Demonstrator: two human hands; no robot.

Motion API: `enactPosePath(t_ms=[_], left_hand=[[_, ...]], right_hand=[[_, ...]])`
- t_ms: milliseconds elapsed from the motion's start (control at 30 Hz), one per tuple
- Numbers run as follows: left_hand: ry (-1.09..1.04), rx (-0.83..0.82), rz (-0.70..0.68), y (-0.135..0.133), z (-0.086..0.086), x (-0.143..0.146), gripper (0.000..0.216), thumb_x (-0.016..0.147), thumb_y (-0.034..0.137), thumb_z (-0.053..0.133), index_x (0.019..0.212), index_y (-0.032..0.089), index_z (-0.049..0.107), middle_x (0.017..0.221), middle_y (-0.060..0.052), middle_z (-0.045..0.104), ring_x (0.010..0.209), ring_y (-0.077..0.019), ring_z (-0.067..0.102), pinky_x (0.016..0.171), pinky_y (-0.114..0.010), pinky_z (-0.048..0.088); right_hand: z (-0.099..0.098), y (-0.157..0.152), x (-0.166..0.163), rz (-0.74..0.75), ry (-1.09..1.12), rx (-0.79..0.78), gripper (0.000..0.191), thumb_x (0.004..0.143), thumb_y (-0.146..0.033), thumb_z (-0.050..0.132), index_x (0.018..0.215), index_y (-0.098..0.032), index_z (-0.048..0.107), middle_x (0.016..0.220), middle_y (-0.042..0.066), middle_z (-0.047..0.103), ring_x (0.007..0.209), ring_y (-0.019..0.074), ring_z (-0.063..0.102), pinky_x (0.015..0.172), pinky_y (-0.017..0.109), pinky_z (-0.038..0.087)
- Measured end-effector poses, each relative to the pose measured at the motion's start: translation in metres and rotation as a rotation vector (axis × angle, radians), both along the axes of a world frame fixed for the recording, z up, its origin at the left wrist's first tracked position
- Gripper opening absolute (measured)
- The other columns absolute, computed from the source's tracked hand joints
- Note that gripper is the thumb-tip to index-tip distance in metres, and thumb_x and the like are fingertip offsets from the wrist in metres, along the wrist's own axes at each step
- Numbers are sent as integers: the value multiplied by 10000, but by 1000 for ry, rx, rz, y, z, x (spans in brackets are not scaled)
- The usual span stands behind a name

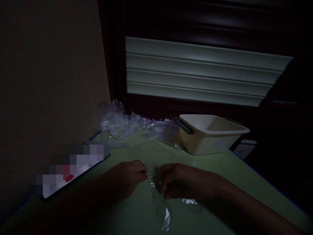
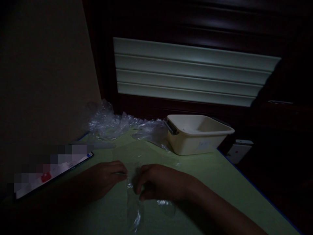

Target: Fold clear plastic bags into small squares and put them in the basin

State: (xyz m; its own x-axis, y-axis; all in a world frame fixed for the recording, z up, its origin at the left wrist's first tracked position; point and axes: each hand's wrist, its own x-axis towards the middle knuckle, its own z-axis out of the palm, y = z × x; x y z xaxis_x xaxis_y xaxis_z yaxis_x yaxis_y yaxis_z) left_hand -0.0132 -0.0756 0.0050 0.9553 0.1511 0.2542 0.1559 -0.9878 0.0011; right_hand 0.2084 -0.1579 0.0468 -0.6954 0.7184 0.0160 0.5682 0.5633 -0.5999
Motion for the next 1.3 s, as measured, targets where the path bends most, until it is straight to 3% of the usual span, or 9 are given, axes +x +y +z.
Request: enactPosePath(t_ms=[233,433,567,767,900,1000,1067,1200,1300], left_hand=[[-13,30,-2,1,-3,0,267,795,2,433,857,148,648,939,-77,640,843,-197,591,719,-276,500],[-22,33,12,0,-2,1,255,820,22,420,854,150,639,946,-77,638,840,-193,580,728,-276,481],[-33,-72,13,-6,4,1,243,789,25,440,878,161,621,904,-60,626,814,-185,562,703,-267,458],[-119,-139,53,-10,5,5,98,825,142,521,871,160,606,835,-55,610,804,-194,539,725,-293,421],[-187,-241,35,-10,3,7,143,758,225,687,860,168,606,889,-49,597,863,-202,534,769,-307,400],[-233,-301,4,-9,0,9,13,807,160,619,812,170,614,879,-39,595,861,-183,535,774,-297,390],[-254,-329,6,-7,-2,11,101,836,118,539,786,169,611,838,-35,595,829,-172,536,757,-290,391],[-301,-392,31,-5,-5,13,123,823,102,495,742,164,565,767,-25,577,770,-163,528,737,-287,393],[-325,-424,49,-4,-5,13,117,796,98,494,709,169,529,752,-21,566,763,-164,522,728,-286,386]], right_hand=[[0,-2,-1,-17,37,-10,155,801,-44,581,779,-169,670,821,12,602,779,128,581,734,241,467],[6,-1,1,-154,126,-164,113,785,-63,548,774,-155,613,763,-5,568,699,116,531,639,224,426],[-3,7,5,-271,305,-331,36,789,-164,544,754,-156,551,656,-42,484,589,89,437,548,203,351],[-17,17,9,-297,452,-503,189,746,-315,648,755,-160,540,661,-41,525,571,83,465,577,225,359],[-22,18,9,-321,513,-547,192,704,-277,694,736,-154,551,637,-48,546,541,75,481,549,212,353],[-23,17,8,-340,560,-580,139,722,-218,669,786,-148,568,660,-35,576,553,80,508,558,216,370],[-22,16,9,-337,584,-593,129,744,-166,633,859,-144,582,732,-10,604,618,90,541,590,222,393],[-15,13,13,-281,620,-609,403,676,-57,663,1043,-168,538,936,11,595,787,99,575,693,232,435],[-11,11,13,-268,598,-625,567,612,-61,724,1114,-192,495,987,5,572,791,106,584,702,249,454]])
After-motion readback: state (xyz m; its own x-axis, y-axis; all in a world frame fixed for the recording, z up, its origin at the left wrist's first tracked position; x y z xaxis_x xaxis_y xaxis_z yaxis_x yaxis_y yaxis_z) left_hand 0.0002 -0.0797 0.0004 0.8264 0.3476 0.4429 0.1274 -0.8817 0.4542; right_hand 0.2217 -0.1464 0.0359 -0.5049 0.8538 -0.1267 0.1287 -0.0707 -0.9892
